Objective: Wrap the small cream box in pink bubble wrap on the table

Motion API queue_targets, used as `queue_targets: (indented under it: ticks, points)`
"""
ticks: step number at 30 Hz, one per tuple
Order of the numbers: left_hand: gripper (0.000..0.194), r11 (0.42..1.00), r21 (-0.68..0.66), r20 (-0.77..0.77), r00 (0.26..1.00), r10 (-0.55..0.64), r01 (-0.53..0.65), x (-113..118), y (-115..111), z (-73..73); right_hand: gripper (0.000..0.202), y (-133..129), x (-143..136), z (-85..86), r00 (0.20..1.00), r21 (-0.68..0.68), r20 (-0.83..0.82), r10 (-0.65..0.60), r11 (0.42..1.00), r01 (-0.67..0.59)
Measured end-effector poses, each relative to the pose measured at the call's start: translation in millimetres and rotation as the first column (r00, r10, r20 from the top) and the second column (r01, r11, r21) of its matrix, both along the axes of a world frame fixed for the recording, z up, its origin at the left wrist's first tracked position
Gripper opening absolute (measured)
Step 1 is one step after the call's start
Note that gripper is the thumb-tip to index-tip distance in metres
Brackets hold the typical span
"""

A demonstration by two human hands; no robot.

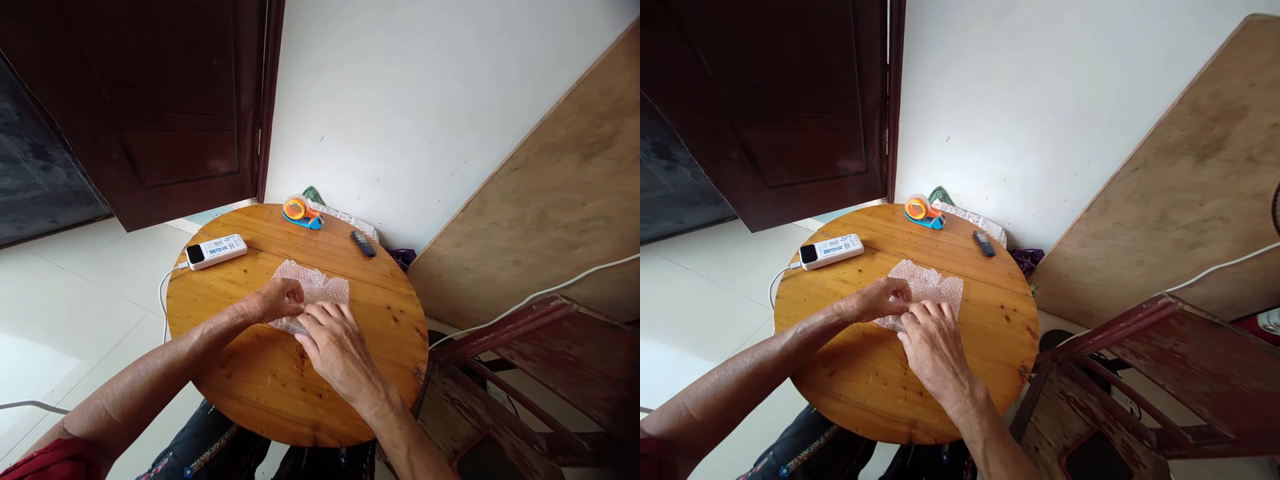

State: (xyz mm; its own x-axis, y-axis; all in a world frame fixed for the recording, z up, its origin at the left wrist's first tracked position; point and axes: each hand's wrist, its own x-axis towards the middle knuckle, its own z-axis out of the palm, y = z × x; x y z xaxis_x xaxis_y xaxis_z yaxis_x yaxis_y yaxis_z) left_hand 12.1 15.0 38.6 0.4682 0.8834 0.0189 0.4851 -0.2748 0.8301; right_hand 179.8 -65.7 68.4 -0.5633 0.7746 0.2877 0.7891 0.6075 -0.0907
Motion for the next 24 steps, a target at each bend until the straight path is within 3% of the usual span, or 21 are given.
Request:
queue_targets:
  ticks: [6, 9, 13, 18, 21, 24]
  points:
    - [0.010, 0.999, 0.022, 0.021, 0.999, 0.029, -0.030, -10, -1, 2.0, 0.022, 8, -3, -9.5, 0.994, -0.002, 0.110, -0.001, 1.000, 0.001]
    - [0.023, 0.986, 0.092, -0.025, 0.990, 0.140, -0.137, -32, -7, 3.7, 0.027, 10, -3, -8.7, 0.989, 0.014, 0.146, 0.015, 1.000, -0.018]
    - [0.041, 0.945, 0.155, -0.219, 0.922, 0.318, -0.289, -58, -17, 0.7, 0.031, 14, -4, -10.2, 0.985, 0.040, 0.172, 0.022, 0.999, -0.030]
    - [0.059, 0.938, -0.096, -0.333, 0.899, 0.284, -0.332, -58, -20, 3.9, 0.020, 22, -5, -9.9, 0.972, 0.018, 0.228, 0.053, 0.998, -0.058]
    - [0.044, 0.907, -0.263, -0.288, 0.924, 0.251, -0.328, -51, -16, 4.0, 0.014, 26, -6, -7.0, 0.968, -0.006, 0.237, 0.082, 0.997, -0.083]
    - [0.022, 0.865, -0.405, -0.083, 0.954, 0.288, -0.297, -45, -13, -1.2, 0.012, 29, -6, -5.1, 0.967, -0.025, 0.233, 0.101, 0.995, -0.098]
